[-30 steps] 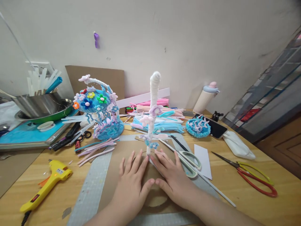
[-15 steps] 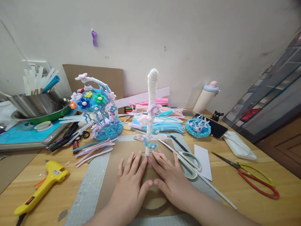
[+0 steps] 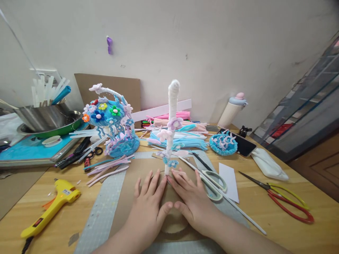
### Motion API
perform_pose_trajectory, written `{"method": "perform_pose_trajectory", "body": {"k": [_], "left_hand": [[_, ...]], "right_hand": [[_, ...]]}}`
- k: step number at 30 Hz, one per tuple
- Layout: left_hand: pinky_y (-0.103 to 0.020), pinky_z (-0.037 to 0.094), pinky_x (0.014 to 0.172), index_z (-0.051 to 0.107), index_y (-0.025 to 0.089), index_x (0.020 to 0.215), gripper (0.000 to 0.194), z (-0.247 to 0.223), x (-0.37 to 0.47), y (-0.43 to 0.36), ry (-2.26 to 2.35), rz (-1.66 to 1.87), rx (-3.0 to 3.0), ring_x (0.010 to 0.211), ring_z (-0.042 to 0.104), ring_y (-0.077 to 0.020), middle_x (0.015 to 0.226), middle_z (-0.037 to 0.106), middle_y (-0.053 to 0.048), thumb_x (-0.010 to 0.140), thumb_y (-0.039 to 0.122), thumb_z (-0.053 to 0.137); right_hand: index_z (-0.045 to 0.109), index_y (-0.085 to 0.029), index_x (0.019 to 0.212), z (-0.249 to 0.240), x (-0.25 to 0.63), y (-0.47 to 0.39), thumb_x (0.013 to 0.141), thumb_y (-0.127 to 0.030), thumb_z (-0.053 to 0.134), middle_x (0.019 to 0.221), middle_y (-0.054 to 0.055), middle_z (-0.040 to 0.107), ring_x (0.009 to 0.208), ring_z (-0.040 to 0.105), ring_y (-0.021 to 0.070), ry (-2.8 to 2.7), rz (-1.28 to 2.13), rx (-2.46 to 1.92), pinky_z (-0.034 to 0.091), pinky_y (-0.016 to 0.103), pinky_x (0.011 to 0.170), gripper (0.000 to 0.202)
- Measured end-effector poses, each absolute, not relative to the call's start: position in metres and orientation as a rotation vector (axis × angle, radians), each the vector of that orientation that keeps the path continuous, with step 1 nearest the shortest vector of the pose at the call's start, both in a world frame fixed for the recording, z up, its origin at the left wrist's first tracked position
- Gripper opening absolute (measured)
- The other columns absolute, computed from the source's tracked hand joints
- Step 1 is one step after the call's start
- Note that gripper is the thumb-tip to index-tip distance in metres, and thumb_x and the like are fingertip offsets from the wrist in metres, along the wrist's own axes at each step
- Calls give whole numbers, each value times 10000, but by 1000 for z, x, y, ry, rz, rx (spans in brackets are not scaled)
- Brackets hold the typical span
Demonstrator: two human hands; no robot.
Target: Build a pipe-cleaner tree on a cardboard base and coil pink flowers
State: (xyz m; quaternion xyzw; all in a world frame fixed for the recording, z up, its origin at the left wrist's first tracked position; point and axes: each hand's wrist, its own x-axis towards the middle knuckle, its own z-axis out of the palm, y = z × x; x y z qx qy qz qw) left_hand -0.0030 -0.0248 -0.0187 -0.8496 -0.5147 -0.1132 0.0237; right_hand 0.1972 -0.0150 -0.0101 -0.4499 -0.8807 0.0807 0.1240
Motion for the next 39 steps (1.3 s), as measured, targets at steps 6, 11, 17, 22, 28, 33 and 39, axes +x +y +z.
{"method": "perform_pose_trajectory", "body": {"k": [6, 11, 17, 22, 28, 33, 39], "left_hand": [[-534, 139, 1076, 195, 303, 1434, 601, -18, -3, -24, -1602, -386, -2657, 1366, 220, -297, 1509, 256, -46, 899, 525, 353], [-539, 156, 1071, 199, 316, 1432, 580, -17, -2, -24, -1648, -375, -2673, 1369, 219, -292, 1513, 241, -32, 906, 518, 335], [-538, 148, 1072, 225, 331, 1423, 577, -16, 0, -24, -1659, -403, -2665, 1361, 231, -299, 1507, 265, -25, 897, 529, 355], [-541, 143, 1072, 232, 333, 1421, 566, -16, 0, -24, -1676, -396, -2672, 1364, 225, -296, 1509, 261, -31, 901, 532, 339], [-555, 152, 1066, 268, 328, 1413, 542, -15, 0, -25, -1705, -378, -2670, 1371, 215, -293, 1510, 253, -44, 910, 523, 324], [-557, 159, 1066, 284, 319, 1410, 529, -14, 1, -25, -1716, -352, -2662, 1375, 209, -295, 1509, 257, -48, 914, 495, 335], [-548, 172, 1067, 303, 331, 1402, 519, -16, 0, -25, -1714, -360, -2639, 1374, 213, -289, 1508, 262, -42, 911, 496, 343]], "right_hand": [[90, -269, 1459, -7, 197, -16, 875, -615, 350, 1515, 72, 164, 1377, 173, 323, -2582, 235, -1288, 7, 688, 1036, 727], [115, -260, 1459, -7, 196, -17, 873, -609, 364, 1509, 80, 191, 1371, 193, 327, -2566, 219, -1279, 5, 665, 1051, 727], [113, -264, 1460, -7, 196, -18, 879, -608, 349, 1510, 76, 194, 1380, 171, 308, -2569, 245, -1301, -25, 647, 1057, 715], [106, -259, 1461, -7, 196, -18, 889, -590, 343, 1510, 75, 194, 1381, 169, 308, -2573, 256, -1299, -31, 649, 1054, 701], [124, -264, 1457, -7, 196, -19, 876, -604, 367, 1506, 79, 208, 1375, 189, 309, -2561, 236, -1288, -9, 650, 1057, 716], [118, -269, 1457, -5, 196, -20, 885, -592, 357, 1510, 79, 190, 1381, 167, 306, -2560, 225, -1289, 8, 655, 1053, 699], [151, -270, 1453, -5, 196, -21, 885, -595, 353, 1505, 82, 215, 1375, 189, 312, -2550, 210, -1279, 32, 654, 1054, 685]]}}
